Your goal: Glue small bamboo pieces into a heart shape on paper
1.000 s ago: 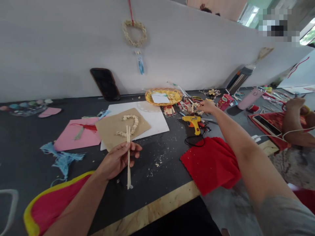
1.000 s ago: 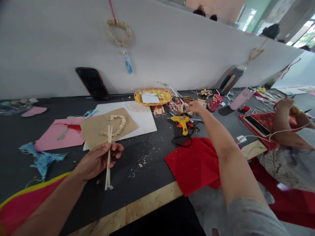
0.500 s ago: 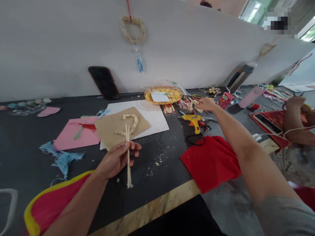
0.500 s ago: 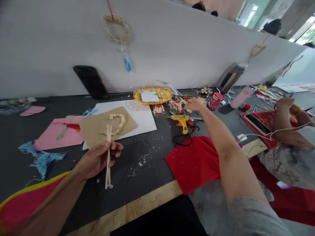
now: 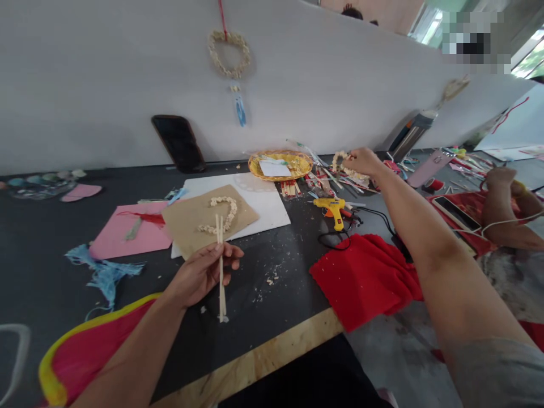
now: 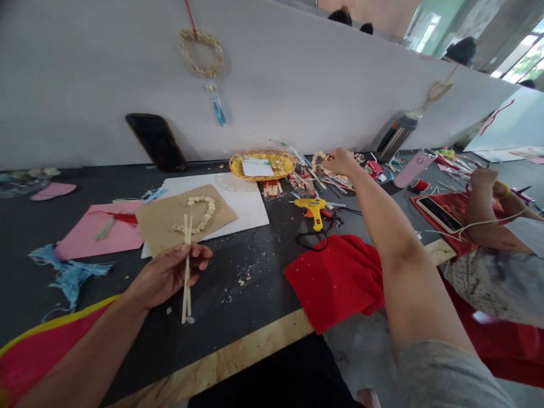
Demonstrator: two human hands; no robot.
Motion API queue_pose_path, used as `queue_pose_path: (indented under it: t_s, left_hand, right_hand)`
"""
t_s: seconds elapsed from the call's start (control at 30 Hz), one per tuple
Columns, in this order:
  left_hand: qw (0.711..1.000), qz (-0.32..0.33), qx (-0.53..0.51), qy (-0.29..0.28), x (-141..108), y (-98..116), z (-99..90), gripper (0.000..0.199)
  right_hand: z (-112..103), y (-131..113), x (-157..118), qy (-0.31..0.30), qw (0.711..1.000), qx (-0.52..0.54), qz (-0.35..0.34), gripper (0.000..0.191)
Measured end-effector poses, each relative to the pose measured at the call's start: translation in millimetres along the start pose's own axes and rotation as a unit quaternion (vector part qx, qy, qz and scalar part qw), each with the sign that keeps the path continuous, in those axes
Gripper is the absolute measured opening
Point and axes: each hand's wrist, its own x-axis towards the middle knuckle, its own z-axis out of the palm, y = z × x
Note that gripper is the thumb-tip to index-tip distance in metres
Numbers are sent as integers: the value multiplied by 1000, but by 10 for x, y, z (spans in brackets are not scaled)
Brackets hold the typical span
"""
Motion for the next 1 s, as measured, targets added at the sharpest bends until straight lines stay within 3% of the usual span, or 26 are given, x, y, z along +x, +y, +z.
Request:
queue_pose_path:
  t_s: [0.1,0.2,0.27,0.37,0.47,0.57,0.63,1.0]
  left_hand:
    - [1000,4,2,-2,3,-9,-5,15]
    - [1000,3,2,-7,10,-19,-10,15]
    - [1000,1,2,-6,12,-20,-8,15]
    - [1000,-1,-2,-2,10,-16,-1,17]
    - [1000,-1,-9,-5,2,-12,1,19]
    - [1000,2,-16,-16,0,-15,-7,20]
    - [1000,4,-19,-24,4,-19,-15,20]
    - [1000,-9,-15,-16,11,-9,1,19]
  right_hand:
    - [-240,-69,-41,33,997,65,5,25]
    - [-430,-255,-157,4,991,108,-73,26]
    - [-446,-442,-253,-43,985,92,-140,24]
    - [-239,-750,-359,-179,949,38,-258,22]
    - [141,-1008,-369,-240,914,-10,-327,20]
    - [458,-1171,-291,-253,903,-23,-346,18]
    - [561,-1220,-220,-255,901,-11,-351,17]
    - [676,-1057,-60,-181,961,-7,-210,30]
